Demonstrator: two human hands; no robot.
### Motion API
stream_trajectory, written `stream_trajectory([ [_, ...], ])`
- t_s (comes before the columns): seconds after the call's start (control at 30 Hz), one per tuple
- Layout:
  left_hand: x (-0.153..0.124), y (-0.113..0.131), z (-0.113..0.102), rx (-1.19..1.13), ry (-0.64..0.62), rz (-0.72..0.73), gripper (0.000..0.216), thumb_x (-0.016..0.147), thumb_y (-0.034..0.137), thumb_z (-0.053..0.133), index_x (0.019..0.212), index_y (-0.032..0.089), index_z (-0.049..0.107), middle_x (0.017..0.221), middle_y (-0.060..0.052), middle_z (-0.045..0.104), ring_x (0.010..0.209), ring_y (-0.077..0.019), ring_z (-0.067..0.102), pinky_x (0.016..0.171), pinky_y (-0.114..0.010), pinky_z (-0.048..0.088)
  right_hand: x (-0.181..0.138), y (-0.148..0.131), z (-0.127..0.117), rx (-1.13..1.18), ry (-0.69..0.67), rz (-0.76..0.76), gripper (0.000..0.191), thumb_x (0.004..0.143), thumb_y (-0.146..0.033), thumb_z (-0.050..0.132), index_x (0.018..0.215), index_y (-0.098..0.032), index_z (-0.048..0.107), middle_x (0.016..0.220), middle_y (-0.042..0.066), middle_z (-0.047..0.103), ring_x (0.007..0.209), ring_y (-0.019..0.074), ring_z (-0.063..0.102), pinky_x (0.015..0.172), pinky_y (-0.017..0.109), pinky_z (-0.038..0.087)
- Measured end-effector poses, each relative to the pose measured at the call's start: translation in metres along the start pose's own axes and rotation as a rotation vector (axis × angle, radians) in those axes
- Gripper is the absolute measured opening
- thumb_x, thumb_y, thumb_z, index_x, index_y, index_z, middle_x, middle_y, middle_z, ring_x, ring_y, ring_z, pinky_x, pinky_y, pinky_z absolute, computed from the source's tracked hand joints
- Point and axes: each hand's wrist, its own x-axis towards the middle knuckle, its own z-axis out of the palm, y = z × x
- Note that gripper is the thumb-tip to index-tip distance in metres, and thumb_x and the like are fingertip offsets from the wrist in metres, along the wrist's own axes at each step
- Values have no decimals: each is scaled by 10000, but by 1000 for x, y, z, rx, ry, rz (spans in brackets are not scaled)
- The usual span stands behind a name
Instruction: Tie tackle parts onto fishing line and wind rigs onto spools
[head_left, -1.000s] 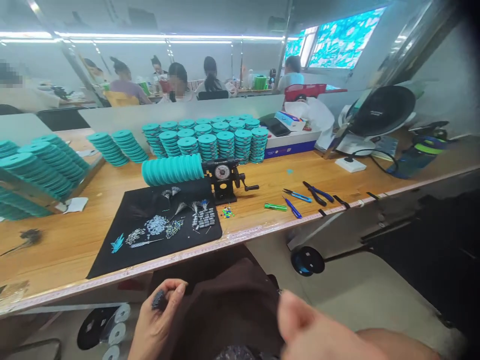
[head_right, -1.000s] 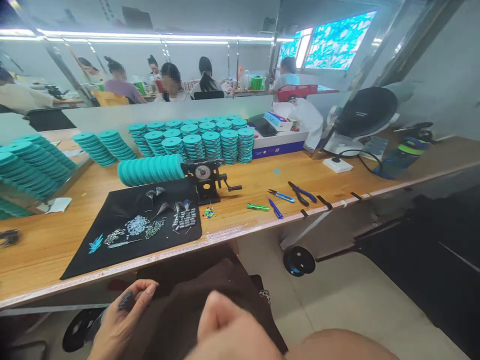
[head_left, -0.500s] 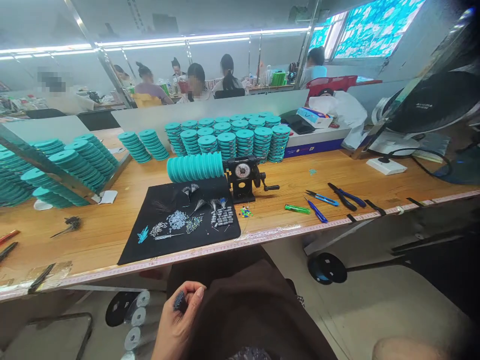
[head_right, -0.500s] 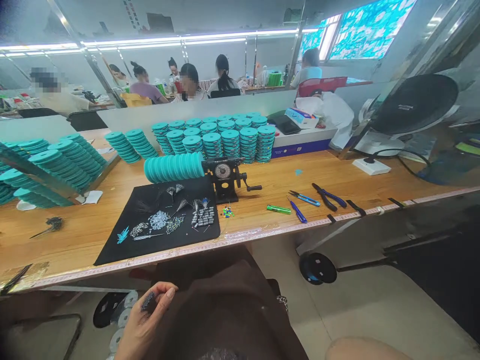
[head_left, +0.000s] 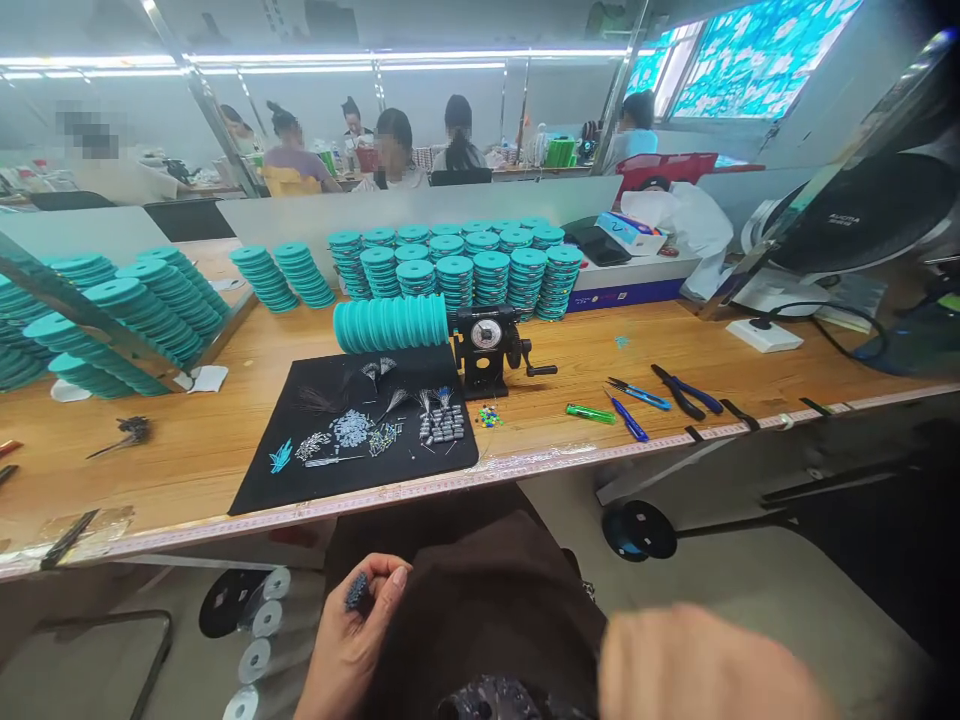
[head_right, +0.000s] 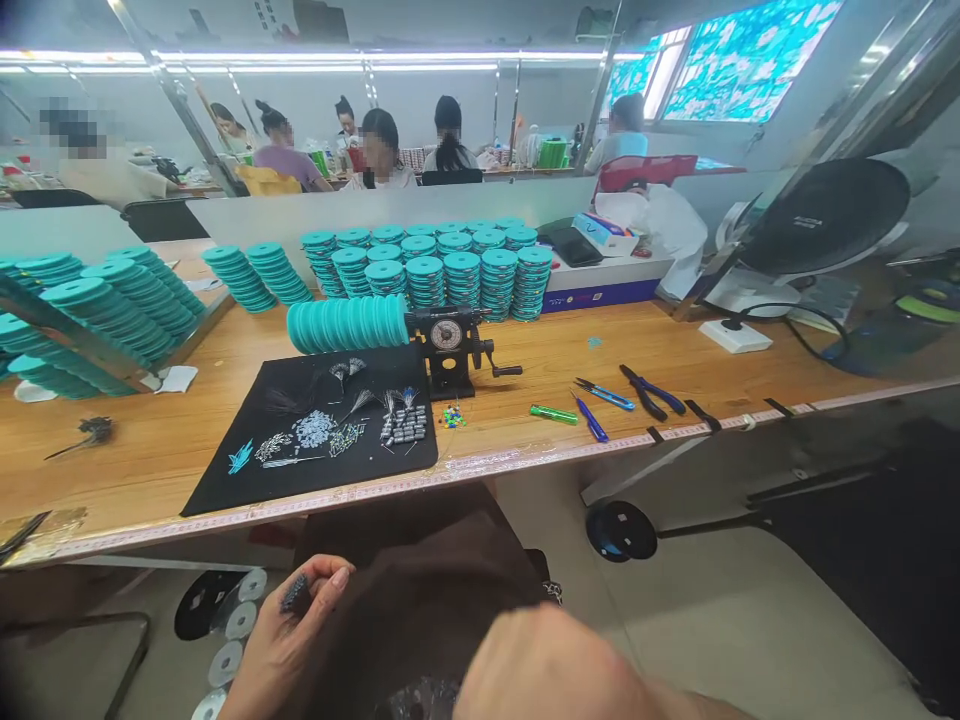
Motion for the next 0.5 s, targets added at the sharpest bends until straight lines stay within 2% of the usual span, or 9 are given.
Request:
stream_trajectory([
  [0.1, -8, 15, 7, -11, -34, 7, 350, 815, 522, 626, 865, 181, 685, 602, 37, 473, 576, -128, 405, 535, -216, 323, 28, 13, 12, -34, 94, 132, 266, 882, -443, 606, 743, -224, 669, 642, 2, 571, 603, 139, 531, 583, 252, 430],
  [0.17, -12, 28, 17, -2, -95, 39, 367, 810, 512, 630, 962, 188, 711, 572, 40, 471, 556, -134, 411, 532, -224, 323, 41, 32, 22, -28, 197, 230, 261, 893, -398, 606, 739, -191, 650, 697, -3, 574, 648, 121, 503, 638, 242, 405],
  [0.23, -15, 39, 28, -14, -155, 86, 374, 799, 507, 635, 982, 195, 727, 584, 24, 502, 588, -160, 461, 574, -242, 369, 47, 54, 31, 31, 230, 322, 288, 866, -412, 633, 716, -168, 625, 674, -18, 534, 639, 111, 461, 625, 234, 372],
  [0.33, -16, 45, 43, -118, -174, 103, 331, 819, 508, 606, 826, 197, 720, 657, -9, 560, 658, -182, 499, 638, -260, 406, 45, 72, 40, 88, 216, 361, 290, 845, -414, 650, 723, -155, 604, 680, -24, 509, 646, 107, 433, 617, 231, 346],
  [0.43, -16, 38, 54, -277, -199, 47, 420, 850, 502, 581, 579, 182, 579, 595, 10, 460, 586, -140, 398, 553, -241, 346, 42, 69, 43, 2, 165, 346, 233, 877, -347, 595, 746, -155, 609, 670, -28, 496, 624, 101, 402, 586, 227, 326],
  [0.5, -17, 32, 56, -418, -254, -6, 464, 838, 494, 612, 514, 182, 493, 565, 19, 405, 559, -126, 347, 515, -238, 320, 41, 64, 44, -107, 132, 340, 166, 871, -258, 558, 744, -162, 605, 633, -42, 464, 589, 95, 379, 543, 219, 302],
])
